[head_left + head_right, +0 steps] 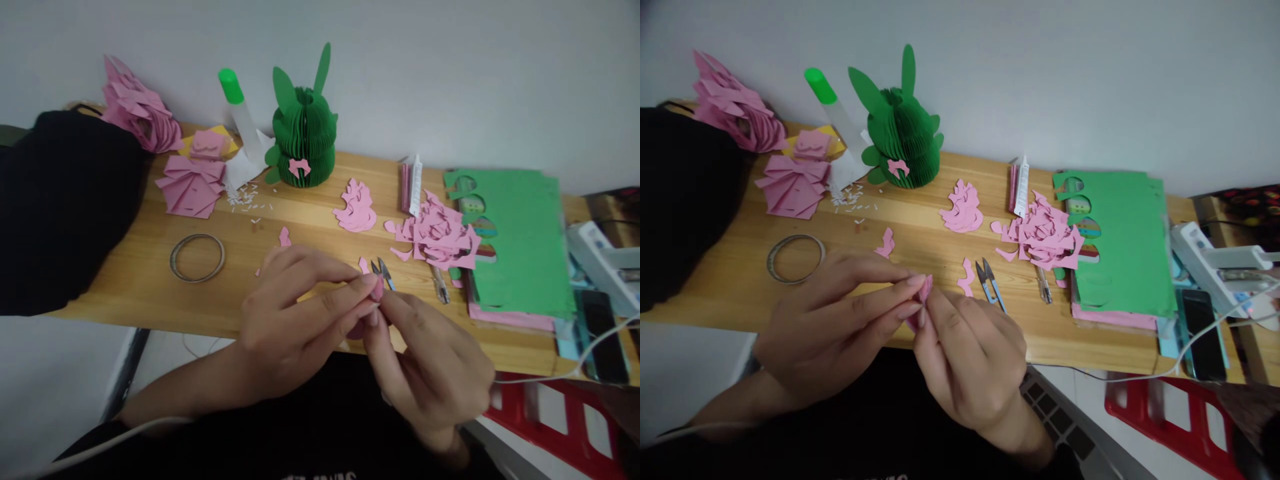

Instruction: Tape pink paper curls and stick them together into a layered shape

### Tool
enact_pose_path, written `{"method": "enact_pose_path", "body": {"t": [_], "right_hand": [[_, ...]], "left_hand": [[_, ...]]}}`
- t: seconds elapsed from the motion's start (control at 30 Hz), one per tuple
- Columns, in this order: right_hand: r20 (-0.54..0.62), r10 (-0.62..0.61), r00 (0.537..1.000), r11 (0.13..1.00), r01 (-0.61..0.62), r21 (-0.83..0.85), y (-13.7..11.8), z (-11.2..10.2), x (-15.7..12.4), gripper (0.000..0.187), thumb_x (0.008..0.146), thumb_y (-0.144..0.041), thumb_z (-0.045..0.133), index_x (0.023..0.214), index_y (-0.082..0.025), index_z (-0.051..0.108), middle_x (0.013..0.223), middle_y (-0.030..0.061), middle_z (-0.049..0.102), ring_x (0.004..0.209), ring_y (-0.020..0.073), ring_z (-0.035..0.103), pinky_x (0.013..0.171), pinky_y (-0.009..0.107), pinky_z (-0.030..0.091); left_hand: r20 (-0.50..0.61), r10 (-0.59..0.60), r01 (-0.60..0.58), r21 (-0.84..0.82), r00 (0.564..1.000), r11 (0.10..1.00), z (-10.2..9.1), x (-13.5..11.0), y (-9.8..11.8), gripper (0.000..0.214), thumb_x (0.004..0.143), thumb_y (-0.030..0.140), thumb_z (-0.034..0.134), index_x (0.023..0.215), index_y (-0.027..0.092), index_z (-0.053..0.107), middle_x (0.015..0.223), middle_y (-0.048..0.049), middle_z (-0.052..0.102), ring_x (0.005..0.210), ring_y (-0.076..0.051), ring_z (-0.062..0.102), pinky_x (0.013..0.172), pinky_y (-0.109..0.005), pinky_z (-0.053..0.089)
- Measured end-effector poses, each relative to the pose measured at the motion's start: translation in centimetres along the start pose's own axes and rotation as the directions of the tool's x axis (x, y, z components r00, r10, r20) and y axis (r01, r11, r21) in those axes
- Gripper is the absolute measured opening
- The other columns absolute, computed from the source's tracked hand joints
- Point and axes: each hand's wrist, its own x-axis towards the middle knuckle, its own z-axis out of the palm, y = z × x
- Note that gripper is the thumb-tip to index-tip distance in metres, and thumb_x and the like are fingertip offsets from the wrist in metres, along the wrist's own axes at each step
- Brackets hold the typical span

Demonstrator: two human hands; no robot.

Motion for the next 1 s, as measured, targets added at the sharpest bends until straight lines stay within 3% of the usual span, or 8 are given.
{"method": "enact_pose_path", "body": {"t": [0.27, 0.5, 0.83, 1.0], "right_hand": [[-0.025, -0.036, 0.999, 0.999, 0.035, -0.023, 0.22, 0.07, -0.08, 0.020, 0.087, -0.006, 0.063, 0.105, -0.014, 0.067, 0.088, 0.0056, 0.077, 0.068, 0.0155, 0.070, 0.062, 0.028, 0.059], [-0.020, -0.002, 1.000, 1.000, 0.002, -0.003, 0.26, 0.10, -0.13, 0.023, 0.086, -0.005, 0.063, 0.106, -0.015, 0.067, 0.088, 0.0053, 0.077, 0.069, 0.0161, 0.071, 0.060, 0.028, 0.059], [0.008, 0.053, 0.999, 0.996, -0.054, 0.065, 0.06, -0.07, 0.05, 0.023, 0.085, -0.003, 0.063, 0.105, -0.014, 0.068, 0.088, 0.0057, 0.077, 0.069, 0.0157, 0.072, 0.061, 0.027, 0.060], [0.004, 0.044, 0.999, 0.998, -0.044, 0.045, 0.22, 0.01, -0.06, 0.025, 0.085, -0.003, 0.064, 0.106, -0.016, 0.067, 0.088, 0.0045, 0.077, 0.071, 0.0154, 0.072, 0.062, 0.027, 0.059]], "left_hand": [[0.011, 0.031, -0.030, -0.014, 0.999, 0.999, -0.02, 0.06, -0.17, 0.013, 0.087, 0.014, 0.067, 0.099, 0.017, 0.070, 0.089, -0.0025, 0.074, 0.078, -0.014, 0.069, 0.069, -0.032, 0.056], [0.014, 0.011, -0.012, 0.025, 1.000, 1.000, 0.04, 0.19, -0.13, 0.016, 0.090, 0.015, 0.061, 0.099, 0.026, 0.068, 0.087, 0.0012, 0.075, 0.074, -0.015, 0.068, 0.067, -0.034, 0.056], [-0.027, -0.022, 0.020, -0.067, 0.999, 0.998, 0.32, -0.09, -0.15, 0.012, 0.091, 0.013, 0.062, 0.100, 0.017, 0.070, 0.089, -0.0017, 0.075, 0.080, -0.012, 0.065, 0.072, -0.029, 0.053], [0.032, 0.028, -0.029, 0.017, 0.999, 0.999, -0.10, 0.26, -0.27, 0.012, 0.089, 0.015, 0.063, 0.099, 0.017, 0.070, 0.087, -0.0021, 0.076, 0.076, -0.013, 0.068, 0.070, -0.031, 0.054]]}}
